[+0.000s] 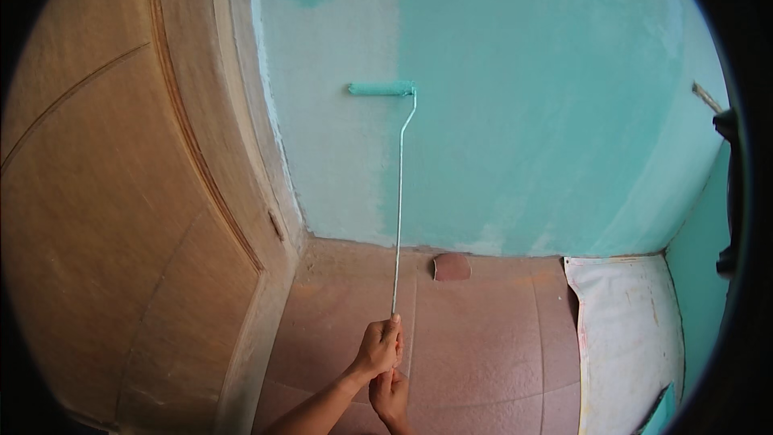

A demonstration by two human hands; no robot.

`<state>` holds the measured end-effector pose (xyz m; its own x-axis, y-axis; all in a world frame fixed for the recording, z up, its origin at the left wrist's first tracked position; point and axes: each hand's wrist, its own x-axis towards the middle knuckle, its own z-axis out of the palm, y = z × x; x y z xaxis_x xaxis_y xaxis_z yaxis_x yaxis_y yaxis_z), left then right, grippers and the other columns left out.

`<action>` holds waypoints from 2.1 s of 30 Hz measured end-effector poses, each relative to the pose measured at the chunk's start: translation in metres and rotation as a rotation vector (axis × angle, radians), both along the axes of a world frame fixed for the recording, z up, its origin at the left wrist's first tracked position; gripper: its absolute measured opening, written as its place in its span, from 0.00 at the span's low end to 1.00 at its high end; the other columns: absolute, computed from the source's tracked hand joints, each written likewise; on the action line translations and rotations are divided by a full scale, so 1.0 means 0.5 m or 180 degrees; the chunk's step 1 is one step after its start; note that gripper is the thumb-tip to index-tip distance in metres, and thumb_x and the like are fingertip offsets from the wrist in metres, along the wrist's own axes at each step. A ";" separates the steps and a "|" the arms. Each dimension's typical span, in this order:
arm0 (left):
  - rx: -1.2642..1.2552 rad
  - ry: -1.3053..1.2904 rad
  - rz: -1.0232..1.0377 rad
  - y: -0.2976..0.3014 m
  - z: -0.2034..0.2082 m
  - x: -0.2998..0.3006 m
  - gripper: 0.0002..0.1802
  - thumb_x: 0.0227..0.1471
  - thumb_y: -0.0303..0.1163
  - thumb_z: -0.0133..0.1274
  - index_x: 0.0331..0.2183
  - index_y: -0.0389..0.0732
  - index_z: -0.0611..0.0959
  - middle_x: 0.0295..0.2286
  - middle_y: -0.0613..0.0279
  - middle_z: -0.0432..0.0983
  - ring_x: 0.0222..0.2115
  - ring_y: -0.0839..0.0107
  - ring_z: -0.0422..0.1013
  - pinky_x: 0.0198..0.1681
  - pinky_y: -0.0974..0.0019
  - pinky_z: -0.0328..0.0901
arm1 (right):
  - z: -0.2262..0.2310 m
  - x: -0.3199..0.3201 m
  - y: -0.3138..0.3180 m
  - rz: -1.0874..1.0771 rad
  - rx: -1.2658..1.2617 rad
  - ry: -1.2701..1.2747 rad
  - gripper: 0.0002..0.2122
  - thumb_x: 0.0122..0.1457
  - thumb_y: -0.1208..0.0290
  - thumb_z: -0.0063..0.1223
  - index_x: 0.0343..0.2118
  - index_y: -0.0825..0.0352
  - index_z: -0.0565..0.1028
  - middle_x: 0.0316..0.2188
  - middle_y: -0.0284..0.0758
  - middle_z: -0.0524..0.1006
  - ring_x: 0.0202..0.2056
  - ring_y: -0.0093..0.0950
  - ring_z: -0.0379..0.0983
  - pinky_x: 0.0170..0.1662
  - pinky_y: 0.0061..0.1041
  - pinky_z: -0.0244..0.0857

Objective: The person paints a wall with light green paint using a roller. They repeatedly dip the roller into a paint tray, apply paint to the wall in vertical strokes, and pour more paint from a bucket into the tray to continue.

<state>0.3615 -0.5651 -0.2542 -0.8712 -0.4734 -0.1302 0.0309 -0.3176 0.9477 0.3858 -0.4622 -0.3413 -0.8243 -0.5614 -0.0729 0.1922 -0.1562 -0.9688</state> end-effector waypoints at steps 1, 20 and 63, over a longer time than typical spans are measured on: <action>-0.0045 0.0057 -0.0027 -0.015 0.029 -0.007 0.31 0.66 0.50 0.34 0.18 0.39 0.66 0.11 0.65 0.60 0.08 0.78 0.57 0.11 0.72 0.55 | 0.035 -0.011 -0.017 0.0035 -0.0065 -0.0024 0.18 0.68 0.59 0.39 0.25 0.67 0.67 0.14 0.23 0.65 0.16 0.13 0.58 0.18 0.18 0.51; -0.0821 0.0301 0.0178 -0.120 0.229 -0.082 0.33 0.65 0.52 0.34 0.15 0.40 0.65 0.09 0.66 0.60 0.07 0.77 0.58 0.09 0.71 0.55 | 0.263 -0.093 -0.139 0.0273 -0.0318 -0.0235 0.18 0.69 0.59 0.39 0.24 0.65 0.68 0.16 0.23 0.64 0.18 0.13 0.56 0.20 0.18 0.50; 0.0903 -0.1300 0.0119 0.066 -0.238 0.169 0.29 0.64 0.51 0.38 0.17 0.41 0.66 0.11 0.66 0.59 0.09 0.77 0.56 0.12 0.69 0.55 | -0.223 0.236 0.074 -0.0524 0.1677 0.0065 0.28 0.65 0.51 0.38 0.30 0.78 0.75 0.20 0.48 0.74 0.25 0.32 0.70 0.27 0.39 0.63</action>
<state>0.4458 -0.5324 -0.3733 -0.7053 -0.3998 -0.5854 -0.3084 -0.5705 0.7612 0.5041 -0.4251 -0.4528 -0.9023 -0.3169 -0.2923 0.1864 0.3244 -0.9273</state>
